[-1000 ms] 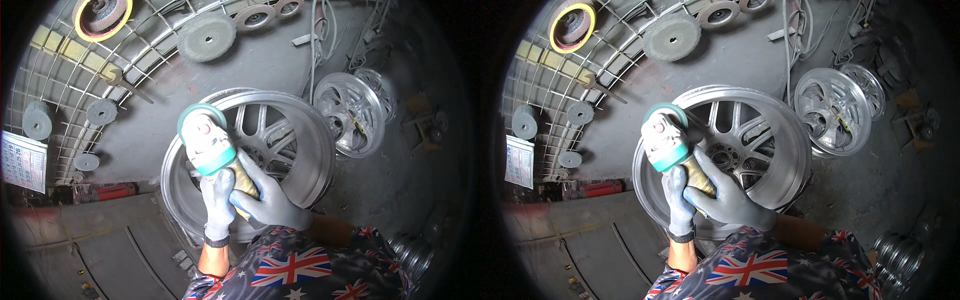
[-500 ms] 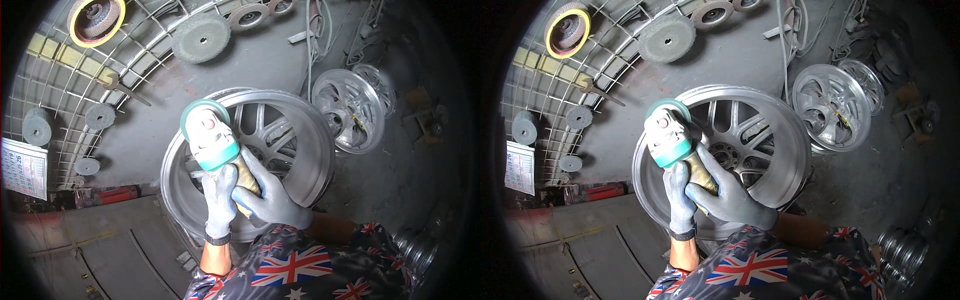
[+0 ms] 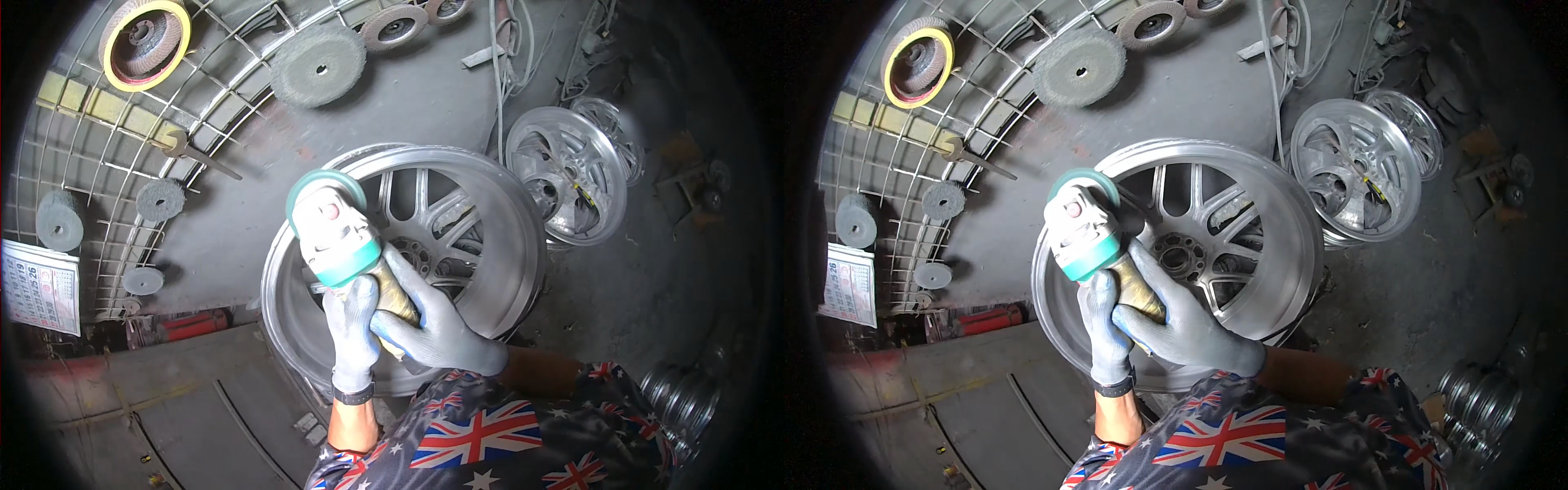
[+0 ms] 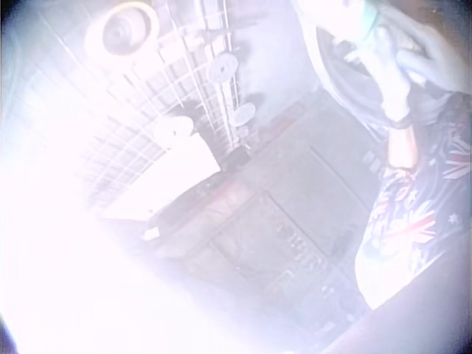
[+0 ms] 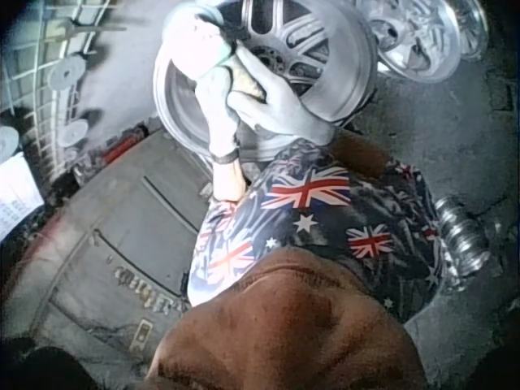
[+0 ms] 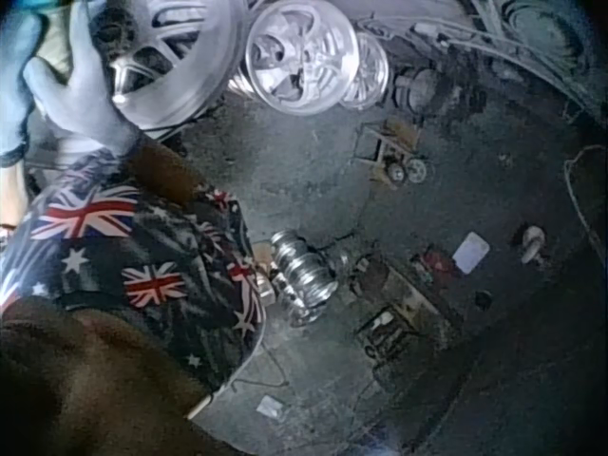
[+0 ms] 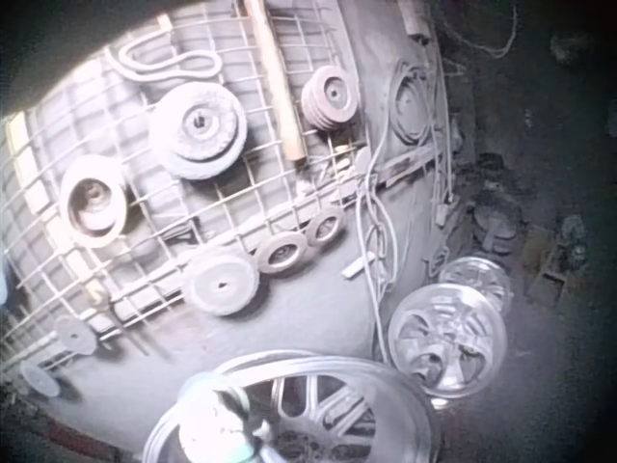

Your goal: The person uses a handheld angle grinder with a polishing pad to smooth and shine the surface of a silver alloy car wheel. They systematically move the tool across the spokes and rim, then rotate the wheel to access different sections. The person also wipes the wheel with a cloth to remove residue and inspect the finish.

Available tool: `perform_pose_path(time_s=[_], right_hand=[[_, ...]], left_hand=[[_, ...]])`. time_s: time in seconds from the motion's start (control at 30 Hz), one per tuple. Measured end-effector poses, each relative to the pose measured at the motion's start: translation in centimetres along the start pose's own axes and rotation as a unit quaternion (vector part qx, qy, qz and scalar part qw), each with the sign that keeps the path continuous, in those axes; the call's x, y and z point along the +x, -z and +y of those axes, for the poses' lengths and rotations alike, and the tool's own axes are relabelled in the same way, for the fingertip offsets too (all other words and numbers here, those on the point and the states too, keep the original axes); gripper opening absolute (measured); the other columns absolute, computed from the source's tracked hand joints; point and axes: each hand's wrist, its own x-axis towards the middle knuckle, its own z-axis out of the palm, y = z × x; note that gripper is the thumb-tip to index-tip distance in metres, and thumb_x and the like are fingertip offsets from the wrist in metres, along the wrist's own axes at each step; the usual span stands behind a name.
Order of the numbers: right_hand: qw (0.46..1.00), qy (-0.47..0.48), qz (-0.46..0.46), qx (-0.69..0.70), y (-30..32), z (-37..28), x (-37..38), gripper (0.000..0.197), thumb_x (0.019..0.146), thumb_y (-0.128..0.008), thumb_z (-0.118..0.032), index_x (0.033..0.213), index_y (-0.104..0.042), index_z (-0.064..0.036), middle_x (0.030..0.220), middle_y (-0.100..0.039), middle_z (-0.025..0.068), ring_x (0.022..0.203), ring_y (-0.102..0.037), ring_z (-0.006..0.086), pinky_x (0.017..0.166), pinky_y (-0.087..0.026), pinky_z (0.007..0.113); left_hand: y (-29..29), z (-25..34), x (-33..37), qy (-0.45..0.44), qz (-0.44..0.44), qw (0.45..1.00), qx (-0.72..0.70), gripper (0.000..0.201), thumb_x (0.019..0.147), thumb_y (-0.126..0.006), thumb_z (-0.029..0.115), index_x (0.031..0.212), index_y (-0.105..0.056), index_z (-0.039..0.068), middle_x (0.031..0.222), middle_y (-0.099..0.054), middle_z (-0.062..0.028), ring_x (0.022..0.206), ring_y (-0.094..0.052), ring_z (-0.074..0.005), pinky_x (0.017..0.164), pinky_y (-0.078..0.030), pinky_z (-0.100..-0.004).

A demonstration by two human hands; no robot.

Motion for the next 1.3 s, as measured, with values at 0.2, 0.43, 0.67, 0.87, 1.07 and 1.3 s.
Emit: perform_pose_path(time_s=[0.2, 0.43, 0.67, 0.87, 1.07, 1.3], right_hand=[[1.0, -0.014, -0.006, -0.009, 0.1, -0.2, -0.1, 0.08, 0.095, -0.069, -0.008, 0.155, -0.021, 0.0144, 0.154, -0.036, 0.0314, 0.149, -0.032, 0.0338, 0.122, -0.027, 0.041], [0.999, 0.03, 0.005, -0.03, -0.4, -0.1, 0.1, 0.082, 0.093, -0.069, -0.006, 0.157, -0.021, 0.0098, 0.154, -0.042, 0.027, 0.145, -0.041, 0.0285, 0.118, -0.032, 0.039], [1.0, -0.021, 0.012, 0.0, 0.1, -0.1, -0.2, 0.08, 0.096, -0.069, -0.01, 0.155, -0.021, 0.0139, 0.154, -0.038, 0.0303, 0.149, -0.034, 0.0322, 0.122, -0.027, 0.04], [1.0, 0.001, 0.004, -0.009, -0.2, -0.2, 0.0, 0.08, 0.096, -0.069, -0.011, 0.155, -0.021, 0.0141, 0.154, -0.038, 0.031, 0.149, -0.033, 0.0333, 0.122, -0.027, 0.041], [0.999, -0.002, 0.014, -0.028, -0.4, 0.6, -0.4, 0.081, 0.094, -0.068, -0.004, 0.158, -0.02, 0.0102, 0.155, -0.04, 0.027, 0.146, -0.039, 0.0284, 0.119, -0.032, 0.039], [1.0, 0.007, 0.0, 0.005, -0.3, -0.6, 0.1, 0.079, 0.096, -0.069, -0.009, 0.155, -0.022, 0.0132, 0.153, -0.04, 0.0298, 0.147, -0.036, 0.0313, 0.121, -0.029, 0.04]], left_hand=[[0.3, -0.5, -0.3, -0.001, -0.013, 1.0, 0.012, 0.05, 0.097, -0.062, 0.026, 0.137, -0.056, -0.004, 0.13, -0.065, -0.0149, 0.12, -0.06, -0.0245, 0.106, -0.042, -0.0372], [0.9, -0.5, -0.7, 0.033, 0.013, 0.998, -0.051, 0.05, 0.097, -0.062, 0.025, 0.138, -0.056, -0.004, 0.132, -0.064, -0.0155, 0.122, -0.059, -0.024, 0.107, -0.042, -0.037], [0.1, -0.4, 0.0, 0.021, -0.021, 0.999, -0.029, 0.054, 0.097, -0.062, 0.021, 0.143, -0.05, -0.004, 0.139, -0.059, -0.0158, 0.127, -0.056, -0.0247, 0.109, -0.04, -0.0387], [0.7, -0.1, 0.0, 0.037, -0.024, 0.999, 0.012, 0.052, 0.097, -0.062, 0.022, 0.141, -0.054, -0.005, 0.136, -0.061, -0.0164, 0.125, -0.058, -0.0254, 0.109, -0.041, -0.0387], [0.7, -0.6, -0.4, 0.014, 0.008, 0.999, 0.029, 0.052, 0.097, -0.063, 0.025, 0.138, -0.056, -0.005, 0.131, -0.064, -0.016, 0.121, -0.06, -0.0241, 0.108, -0.042, -0.0374], [0.1, 0.2, -0.4, 0.014, 0.015, 1.0, -0.013, 0.041, 0.101, -0.058, 0.026, 0.128, -0.061, -0.005, 0.12, -0.066, -0.0129, 0.109, -0.063, -0.0188, 0.098, -0.047, -0.0347]])
